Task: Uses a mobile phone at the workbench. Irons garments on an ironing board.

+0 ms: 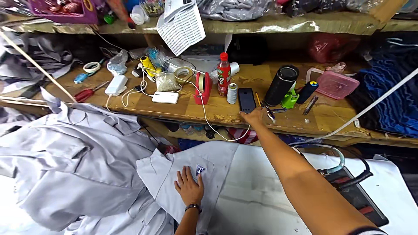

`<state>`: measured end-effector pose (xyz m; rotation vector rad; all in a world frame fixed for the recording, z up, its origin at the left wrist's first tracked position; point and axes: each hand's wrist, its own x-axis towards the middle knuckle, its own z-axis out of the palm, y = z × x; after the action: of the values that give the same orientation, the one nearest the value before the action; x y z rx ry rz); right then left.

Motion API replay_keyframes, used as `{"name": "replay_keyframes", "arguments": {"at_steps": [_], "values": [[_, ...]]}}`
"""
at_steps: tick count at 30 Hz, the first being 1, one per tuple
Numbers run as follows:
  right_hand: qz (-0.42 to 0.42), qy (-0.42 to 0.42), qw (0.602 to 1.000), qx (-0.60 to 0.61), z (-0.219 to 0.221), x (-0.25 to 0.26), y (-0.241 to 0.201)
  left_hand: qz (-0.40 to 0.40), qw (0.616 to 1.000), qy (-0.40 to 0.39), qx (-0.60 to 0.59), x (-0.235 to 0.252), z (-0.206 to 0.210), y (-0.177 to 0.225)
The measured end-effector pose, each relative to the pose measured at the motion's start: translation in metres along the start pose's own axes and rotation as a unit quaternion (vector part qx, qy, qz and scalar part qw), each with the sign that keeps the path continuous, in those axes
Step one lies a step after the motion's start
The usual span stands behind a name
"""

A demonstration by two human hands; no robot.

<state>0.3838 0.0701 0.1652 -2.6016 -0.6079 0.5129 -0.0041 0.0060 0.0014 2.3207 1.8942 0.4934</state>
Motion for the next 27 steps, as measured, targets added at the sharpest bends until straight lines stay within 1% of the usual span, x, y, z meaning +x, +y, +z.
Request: {"name": "replay_keyframes", "arguments": {"at_steps": [3,5,9,11,13,14,15,17,19,20,22,24,27], "values": [[0.037,0.017,0.999,-0.028,0.015,0.013,-0.017,-0.002,1.0,-0.004,0.002,0.001,-0.001,0.0],[0.05,0.036,0.998,-0.023,0.022,0.022,-0.021,-0.003,1.0,-0.009,0.002,0.001,-0.002,0.0],[0.068,0.047,0.996,-0.023,0.026,0.037,-0.027,-0.004,1.0,-0.016,0.01,-0.001,-0.002,0.001],[0.071,0.041,0.997,0.002,0.021,0.038,-0.025,-0.004,1.0,-0.019,0.009,-0.001,-0.003,0.001],[0.067,0.028,0.995,0.075,0.014,0.032,-0.018,-0.004,1.0,-0.025,0.006,-0.001,-0.005,0.001],[0.069,0.025,0.988,0.137,0.013,0.026,-0.013,-0.004,1.0,-0.027,0.005,-0.001,-0.006,0.001],[0.074,0.021,0.974,0.213,0.012,0.018,-0.007,-0.004,1.0,-0.029,0.004,-0.001,-0.007,0.002],[0.066,-0.008,0.927,0.369,0.01,-0.004,0.009,-0.002,0.999,-0.032,0.008,-0.001,-0.007,0.003],[0.025,-0.016,0.87,0.493,0.013,-0.026,0.024,-0.003,0.999,-0.043,0.011,0.0,-0.009,0.003],[-0.009,-0.025,0.836,0.547,0.012,-0.039,0.031,-0.004,0.999,-0.049,0.01,-0.001,-0.009,0.004],[-0.106,-0.03,0.78,0.616,0.008,-0.062,0.044,-0.006,0.999,-0.052,0.009,-0.001,-0.01,0.005],[-0.232,-0.005,0.747,0.624,0.002,-0.079,0.056,-0.009,0.998,-0.056,0.008,-0.001,-0.009,0.005],[-0.401,0.108,0.703,0.578,-0.012,-0.101,0.057,-0.008,0.999,-0.052,0.006,-0.002,-0.008,0.006]]}}
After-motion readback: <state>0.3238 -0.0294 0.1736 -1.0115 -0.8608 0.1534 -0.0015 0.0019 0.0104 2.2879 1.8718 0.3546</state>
